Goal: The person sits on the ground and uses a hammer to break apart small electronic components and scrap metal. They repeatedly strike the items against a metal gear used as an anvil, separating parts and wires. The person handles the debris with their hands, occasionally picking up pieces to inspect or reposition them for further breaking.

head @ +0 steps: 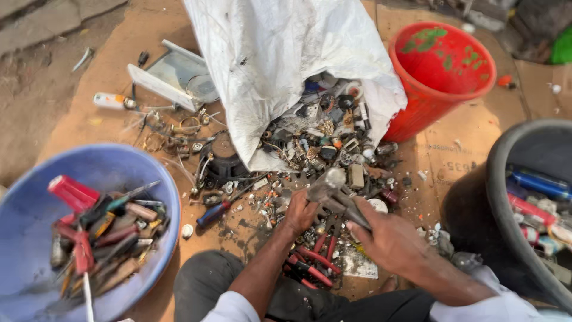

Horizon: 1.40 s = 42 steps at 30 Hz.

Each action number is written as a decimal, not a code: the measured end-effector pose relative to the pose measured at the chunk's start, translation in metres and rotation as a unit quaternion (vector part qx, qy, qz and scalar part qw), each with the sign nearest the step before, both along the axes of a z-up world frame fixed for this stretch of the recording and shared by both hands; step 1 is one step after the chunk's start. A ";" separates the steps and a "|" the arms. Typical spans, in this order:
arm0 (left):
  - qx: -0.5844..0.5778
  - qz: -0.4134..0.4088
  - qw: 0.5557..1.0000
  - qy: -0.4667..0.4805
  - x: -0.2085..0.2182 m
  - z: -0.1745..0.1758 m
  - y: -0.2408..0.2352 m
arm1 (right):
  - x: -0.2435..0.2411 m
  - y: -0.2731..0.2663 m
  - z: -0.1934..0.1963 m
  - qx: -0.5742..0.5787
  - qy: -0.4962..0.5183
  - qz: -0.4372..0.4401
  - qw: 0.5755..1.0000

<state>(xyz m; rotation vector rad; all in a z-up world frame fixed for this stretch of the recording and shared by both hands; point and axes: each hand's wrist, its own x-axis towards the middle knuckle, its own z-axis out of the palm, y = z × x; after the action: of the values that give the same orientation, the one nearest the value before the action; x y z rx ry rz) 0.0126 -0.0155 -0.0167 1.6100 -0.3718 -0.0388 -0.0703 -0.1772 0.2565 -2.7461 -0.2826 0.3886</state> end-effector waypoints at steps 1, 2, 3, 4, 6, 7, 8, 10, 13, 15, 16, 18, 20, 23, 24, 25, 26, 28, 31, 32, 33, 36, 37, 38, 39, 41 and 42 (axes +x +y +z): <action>0.040 0.004 0.999 -0.001 0.007 0.001 -0.004 | 0.003 -0.005 -0.005 -0.006 0.014 -0.023 1.000; 0.089 0.020 0.996 0.012 -0.004 0.001 0.006 | -0.001 -0.005 -0.011 -0.004 0.042 -0.032 0.999; 0.138 0.036 0.990 0.026 -0.015 0.001 0.015 | -0.007 -0.007 -0.013 0.060 0.011 -0.028 0.998; 0.085 0.016 0.992 0.088 -0.020 0.002 0.014 | -0.012 -0.013 -0.010 0.119 -0.026 -0.036 0.992; -0.017 -0.019 0.979 0.203 -0.019 0.008 0.015 | -0.020 -0.020 0.003 0.201 -0.124 -0.047 0.971; 0.016 -0.006 0.991 0.131 -0.014 0.012 0.015 | -0.025 -0.021 0.012 0.225 -0.182 -0.049 0.956; 0.048 0.009 0.997 0.064 -0.012 0.013 0.014 | -0.030 -0.021 0.018 0.248 -0.235 -0.052 0.939; 0.074 0.022 0.997 -0.014 -0.012 0.009 0.016 | -0.034 -0.015 0.021 0.277 -0.255 -0.097 0.921; 0.054 0.013 0.998 -0.011 -0.015 -0.001 0.015 | -0.017 0.000 0.003 0.087 -0.089 -0.023 0.992; 0.045 0.007 0.999 0.028 -0.012 0.000 0.016 | -0.005 0.001 -0.007 -0.015 0.009 0.003 1.000; 0.051 0.035 0.997 -0.046 -0.006 -0.001 0.009 | -0.001 -0.005 -0.009 -0.017 0.024 -0.017 0.999; 0.070 0.099 0.977 -0.176 -0.016 -0.007 0.012 | -0.003 -0.006 -0.014 0.038 0.029 -0.061 0.997; 0.050 0.027 0.998 0.033 -0.023 -0.007 0.018 | -0.015 -0.008 -0.008 0.148 0.000 -0.122 0.981; 0.069 0.006 0.996 0.063 -0.009 0.006 0.016 | -0.036 -0.013 0.012 0.227 -0.249 -0.024 0.941; 0.085 0.017 0.996 0.038 -0.014 0.007 0.016 | -0.043 -0.013 0.014 0.249 -0.266 -0.037 0.930; 0.096 0.016 0.995 0.026 -0.019 0.008 0.014 | -0.048 -0.012 0.014 0.270 -0.284 -0.050 0.919; 0.107 0.020 0.994 0.007 -0.016 0.011 0.015 | -0.046 -0.011 0.013 0.293 -0.307 -0.059 0.904; 0.088 0.025 0.994 -0.053 -0.014 0.017 0.019 | -0.030 -0.003 0.002 0.225 -0.198 -0.037 0.953; 0.019 0.014 0.994 -0.109 -0.016 0.020 0.020 | -0.008 0.001 -0.015 0.122 -0.009 -0.027 0.992; 0.008 0.001 0.997 -0.083 -0.016 0.020 0.018 | -0.003 0.001 -0.018 0.086 0.057 -0.033 0.994; -0.003 -0.013 0.998 -0.057 -0.014 0.019 0.015 | -0.004 -0.001 -0.018 0.098 0.038 -0.049 0.993; 0.056 0.033 0.998 -0.004 -0.016 0.012 0.018 | -0.017 0.005 -0.007 0.199 -0.063 -0.044 0.977; 0.067 0.028 0.997 -0.004 -0.012 0.011 0.017 | -0.024 0.004 0.002 0.264 -0.136 -0.018 0.955; 0.079 0.025 0.997 0.000 -0.013 0.007 0.017 | -0.032 0.003 0.009 0.327 -0.205 0.009 0.923; 0.090 0.022 0.996 0.004 -0.014 0.003 0.017 | -0.037 0.001 0.017 0.314 -0.229 -0.013 0.921; 0.070 0.023 0.997 -0.010 -0.017 -0.005 0.018 | -0.046 -0.004 0.025 0.284 -0.277 -0.060 0.916; 0.058 0.025 0.998 -0.021 -0.015 -0.007 0.018 | -0.041 -0.003 0.023 0.267 -0.280 -0.035 0.921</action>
<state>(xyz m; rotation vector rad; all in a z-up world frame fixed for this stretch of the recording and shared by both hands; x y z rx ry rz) -0.0027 0.0029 -0.0240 1.7372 -0.3666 0.0123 -0.1116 -0.1806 0.2795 -2.2496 -0.3638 -0.4507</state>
